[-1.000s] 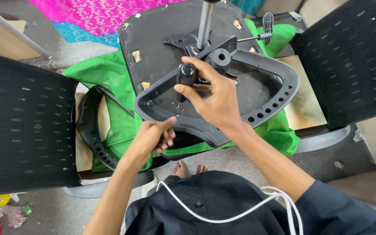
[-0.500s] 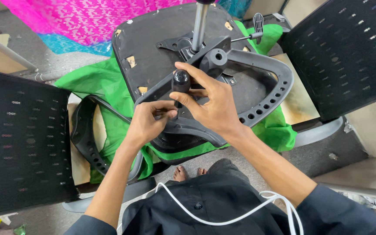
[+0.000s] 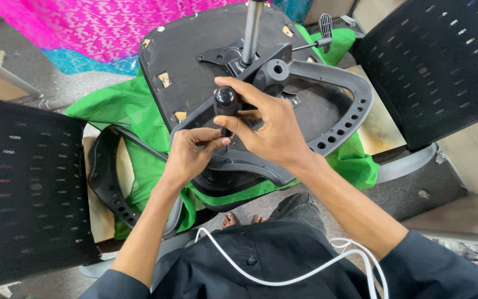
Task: The person uses a screwdriver to tighten screws into the underside of an overturned chair base, securing a plastic frame to the central column. The person works methodically on multiple screw holes around the base.
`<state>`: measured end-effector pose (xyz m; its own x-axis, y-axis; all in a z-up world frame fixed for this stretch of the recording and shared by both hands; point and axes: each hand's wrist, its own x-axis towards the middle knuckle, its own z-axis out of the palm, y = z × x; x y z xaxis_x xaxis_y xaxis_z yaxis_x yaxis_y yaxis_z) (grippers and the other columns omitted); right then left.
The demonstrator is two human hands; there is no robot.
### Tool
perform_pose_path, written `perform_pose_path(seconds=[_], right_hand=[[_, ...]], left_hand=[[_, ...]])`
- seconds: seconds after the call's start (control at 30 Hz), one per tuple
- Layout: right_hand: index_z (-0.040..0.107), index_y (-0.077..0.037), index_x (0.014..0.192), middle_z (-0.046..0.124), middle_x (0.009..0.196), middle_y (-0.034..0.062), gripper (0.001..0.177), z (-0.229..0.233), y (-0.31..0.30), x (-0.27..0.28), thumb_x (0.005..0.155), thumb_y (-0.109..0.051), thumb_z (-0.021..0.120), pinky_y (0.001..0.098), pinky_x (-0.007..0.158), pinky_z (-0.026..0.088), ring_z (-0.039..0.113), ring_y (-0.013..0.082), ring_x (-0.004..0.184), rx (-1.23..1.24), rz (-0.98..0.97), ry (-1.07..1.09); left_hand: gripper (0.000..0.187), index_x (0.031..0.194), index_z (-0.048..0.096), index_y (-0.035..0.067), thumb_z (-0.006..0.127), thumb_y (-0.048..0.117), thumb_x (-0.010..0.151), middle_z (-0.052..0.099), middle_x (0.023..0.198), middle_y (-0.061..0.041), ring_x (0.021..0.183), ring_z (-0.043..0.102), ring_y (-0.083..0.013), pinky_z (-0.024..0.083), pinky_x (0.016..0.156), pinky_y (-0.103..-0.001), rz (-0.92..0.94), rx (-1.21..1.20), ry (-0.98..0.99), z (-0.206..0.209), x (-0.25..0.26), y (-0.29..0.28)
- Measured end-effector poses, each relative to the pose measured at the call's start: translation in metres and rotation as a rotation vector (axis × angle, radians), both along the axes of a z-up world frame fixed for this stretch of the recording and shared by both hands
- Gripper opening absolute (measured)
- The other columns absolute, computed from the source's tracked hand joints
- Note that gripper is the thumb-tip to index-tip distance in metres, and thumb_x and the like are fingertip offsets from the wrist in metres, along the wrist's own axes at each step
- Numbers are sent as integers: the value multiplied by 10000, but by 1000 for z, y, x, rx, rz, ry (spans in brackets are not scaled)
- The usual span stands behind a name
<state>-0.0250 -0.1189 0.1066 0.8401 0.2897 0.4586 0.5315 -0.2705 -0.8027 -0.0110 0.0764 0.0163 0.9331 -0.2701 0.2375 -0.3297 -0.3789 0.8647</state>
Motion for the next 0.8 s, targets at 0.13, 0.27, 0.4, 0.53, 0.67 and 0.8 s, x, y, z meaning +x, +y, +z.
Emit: perform_pose_path(seconds=[0.13, 0.27, 0.4, 0.53, 0.67, 0.8], right_hand=[[574, -84, 1413, 727, 1178, 61, 475, 5, -3, 6, 978, -90, 765, 343, 955, 606, 709, 110, 1070, -13, 107, 30], [554, -74, 1366, 717, 1173, 57, 441, 14, -9, 15, 963, -41, 731, 357, 1001, 607, 712, 131, 1083, -102, 258, 82], [545, -68, 1327, 721, 1120, 71, 418, 21, -8, 23, 955, -12, 729, 357, 993, 597, 719, 154, 1048, -160, 376, 100], [523, -76, 1346, 735, 1087, 66, 444, 28, -12, 27, 942, 27, 674, 336, 948, 581, 736, 143, 1050, -231, 484, 162], [495, -78, 1340, 643, 1188, 49, 409, 27, -15, 27, 969, 26, 632, 322, 956, 538, 644, 142, 1133, -210, 564, 257], [423, -68, 1312, 539, 1234, 51, 339, 16, -9, 19, 1001, -65, 559, 321, 1100, 433, 532, 149, 1224, -47, 581, 250]], left_hand=[[173, 936, 761, -2, 806, 151, 871, 681, 663, -67, 576, 502, -78, 447, 549, -301, 9, -8, -30, -2, -1, 1], [196, 937, 764, -5, 827, 156, 844, 708, 684, -50, 600, 539, -66, 477, 567, -288, 11, -27, -24, -6, 0, 4], [200, 927, 761, -14, 837, 152, 844, 686, 672, -63, 607, 519, -75, 467, 564, -294, 26, -39, -18, -12, -3, 4], [206, 919, 762, -14, 850, 149, 827, 714, 700, -81, 614, 575, -102, 488, 594, -299, 41, 0, -28, -13, -6, 4], [196, 933, 764, -7, 837, 133, 817, 767, 816, -90, 674, 685, -135, 536, 660, -305, 13, 3, -99, -10, -7, 4], [180, 951, 772, 3, 821, 120, 824, 785, 866, -94, 736, 731, -158, 557, 703, -307, -10, 16, -56, -8, -9, 0]])
